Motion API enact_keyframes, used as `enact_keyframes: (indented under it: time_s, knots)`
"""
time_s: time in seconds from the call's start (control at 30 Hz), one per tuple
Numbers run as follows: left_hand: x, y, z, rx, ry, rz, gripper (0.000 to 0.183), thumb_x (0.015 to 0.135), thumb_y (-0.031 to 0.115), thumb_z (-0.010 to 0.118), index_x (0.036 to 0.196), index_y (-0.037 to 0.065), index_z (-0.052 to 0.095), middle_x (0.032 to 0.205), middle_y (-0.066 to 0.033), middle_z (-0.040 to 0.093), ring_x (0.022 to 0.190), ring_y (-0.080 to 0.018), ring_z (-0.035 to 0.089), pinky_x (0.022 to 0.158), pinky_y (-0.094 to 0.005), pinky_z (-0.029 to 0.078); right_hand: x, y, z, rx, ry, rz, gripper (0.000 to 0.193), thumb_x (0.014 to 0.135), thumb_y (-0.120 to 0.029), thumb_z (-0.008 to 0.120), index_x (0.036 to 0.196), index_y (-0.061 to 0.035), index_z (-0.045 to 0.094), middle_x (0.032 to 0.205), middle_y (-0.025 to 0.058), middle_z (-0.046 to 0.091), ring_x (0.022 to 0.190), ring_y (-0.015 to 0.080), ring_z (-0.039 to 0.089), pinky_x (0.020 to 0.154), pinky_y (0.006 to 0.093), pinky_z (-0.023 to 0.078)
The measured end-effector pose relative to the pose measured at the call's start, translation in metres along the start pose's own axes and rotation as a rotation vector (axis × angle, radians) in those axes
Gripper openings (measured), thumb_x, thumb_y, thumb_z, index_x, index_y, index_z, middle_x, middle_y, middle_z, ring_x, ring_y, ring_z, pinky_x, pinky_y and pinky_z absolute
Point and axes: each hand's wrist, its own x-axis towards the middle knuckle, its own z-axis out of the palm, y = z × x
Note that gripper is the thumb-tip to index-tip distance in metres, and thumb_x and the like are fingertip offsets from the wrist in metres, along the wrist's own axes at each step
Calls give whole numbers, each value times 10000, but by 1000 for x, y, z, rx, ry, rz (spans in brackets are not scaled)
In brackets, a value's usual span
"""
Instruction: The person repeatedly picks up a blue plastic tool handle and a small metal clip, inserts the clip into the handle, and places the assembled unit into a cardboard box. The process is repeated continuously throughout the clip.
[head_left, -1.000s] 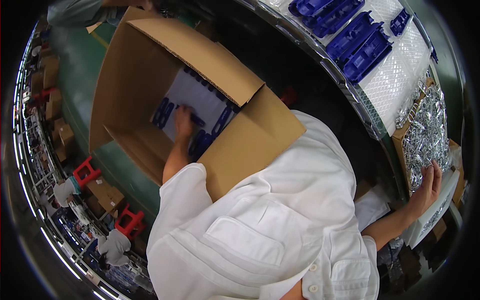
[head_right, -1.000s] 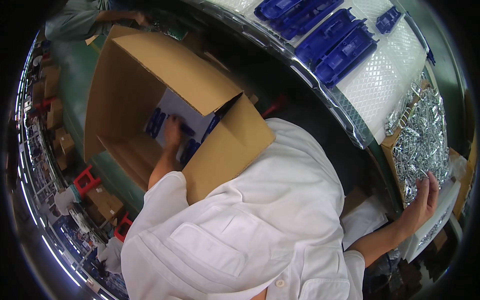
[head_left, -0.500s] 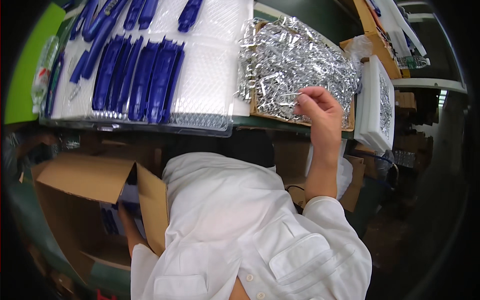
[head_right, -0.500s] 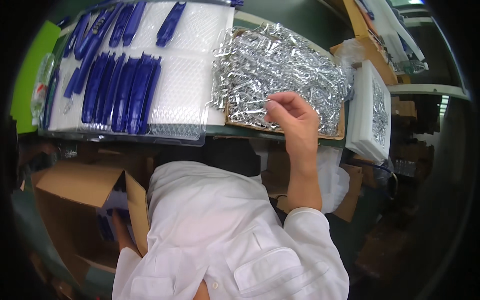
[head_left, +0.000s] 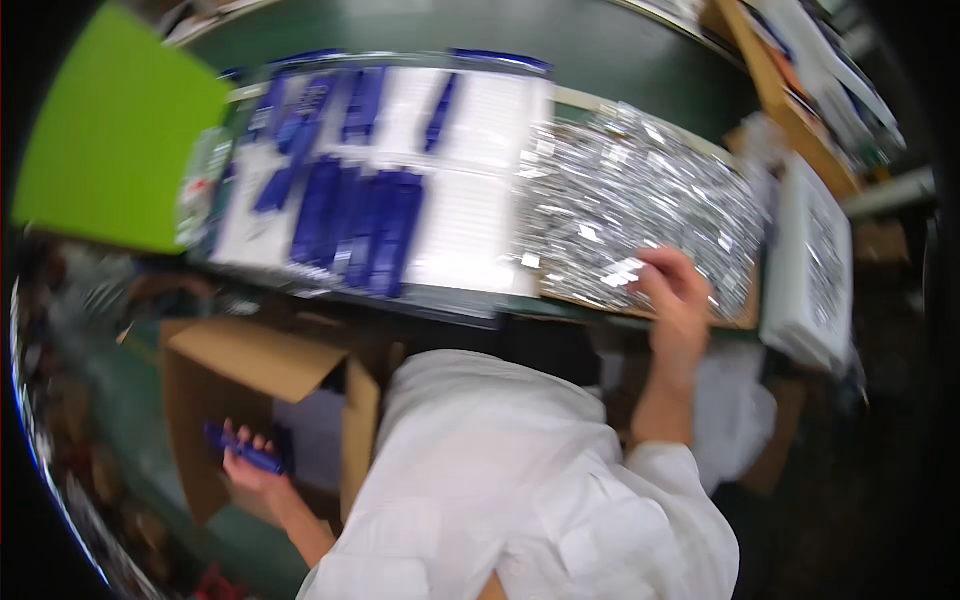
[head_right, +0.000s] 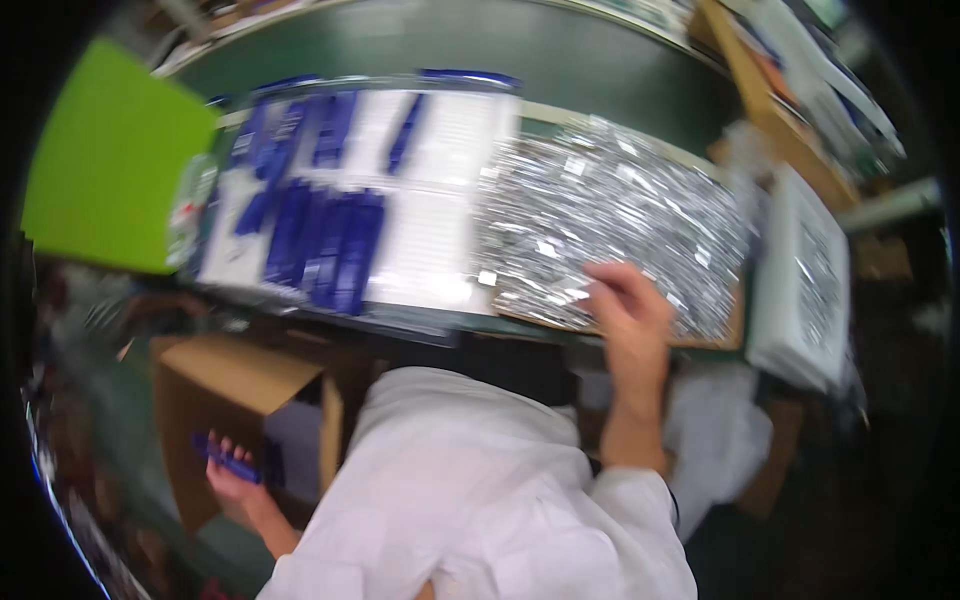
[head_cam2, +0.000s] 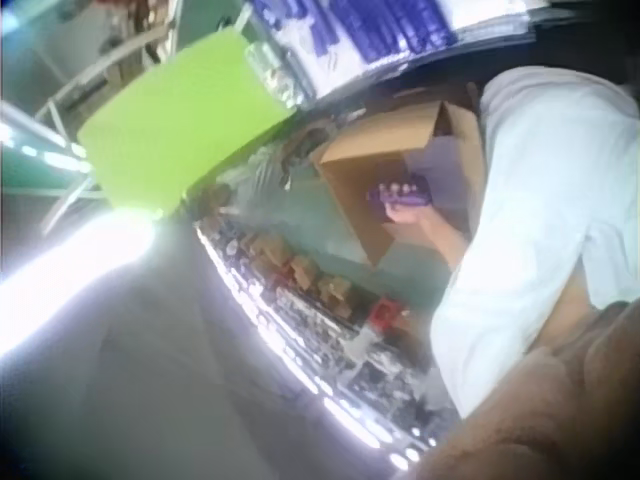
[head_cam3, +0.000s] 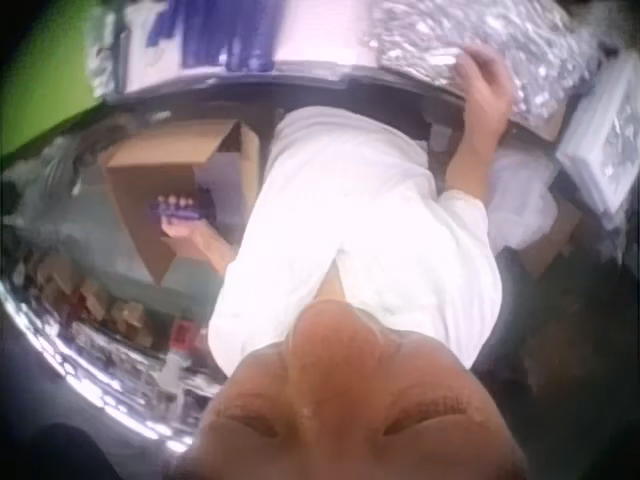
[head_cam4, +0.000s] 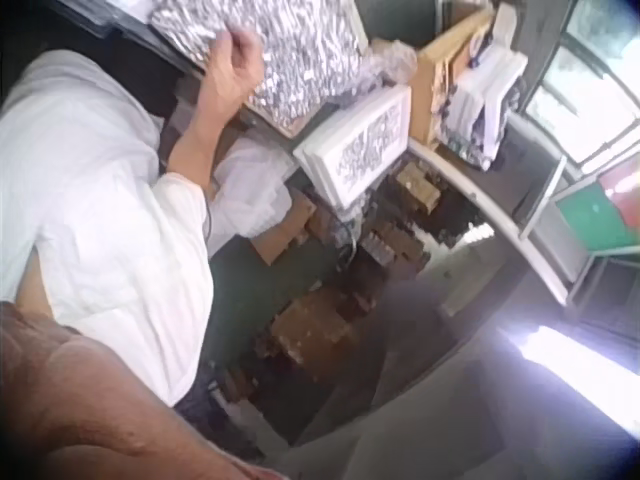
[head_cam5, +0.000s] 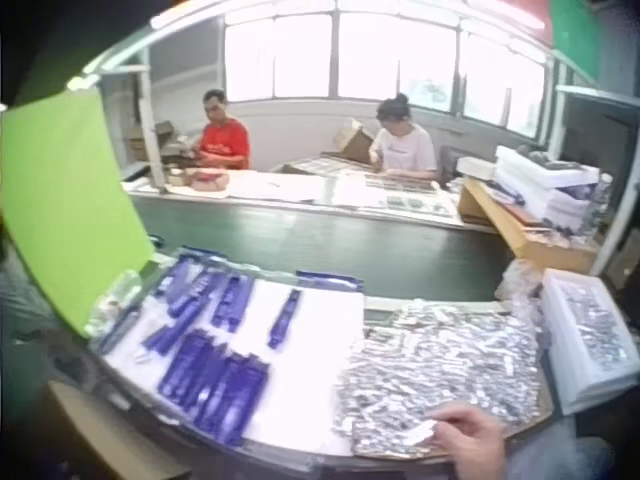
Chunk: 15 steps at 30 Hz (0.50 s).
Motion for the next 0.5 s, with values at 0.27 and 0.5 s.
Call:
enact_keyframes:
  time_s: [0.27,0.5]
  knots:
    - [-106,14,235,209,-799,-452,557,1073,421,528,1512,84,463,1148,-63,634,869,-132,618,721,-277,543,-24,29,-9,97,32,-47,203,932,57,651,1122,17,713,1135,85,694,968,118,648,804,255,538]
    - [-123,-79,333,377,-1321,-751,615,951,225,546,1515,-3,457,1123,-125,677,885,-134,647,673,-270,571,-34,-37,30,-12,-177,-321,243,794,141,705,1000,13,715,1172,135,654,1066,207,628,951,320,504]
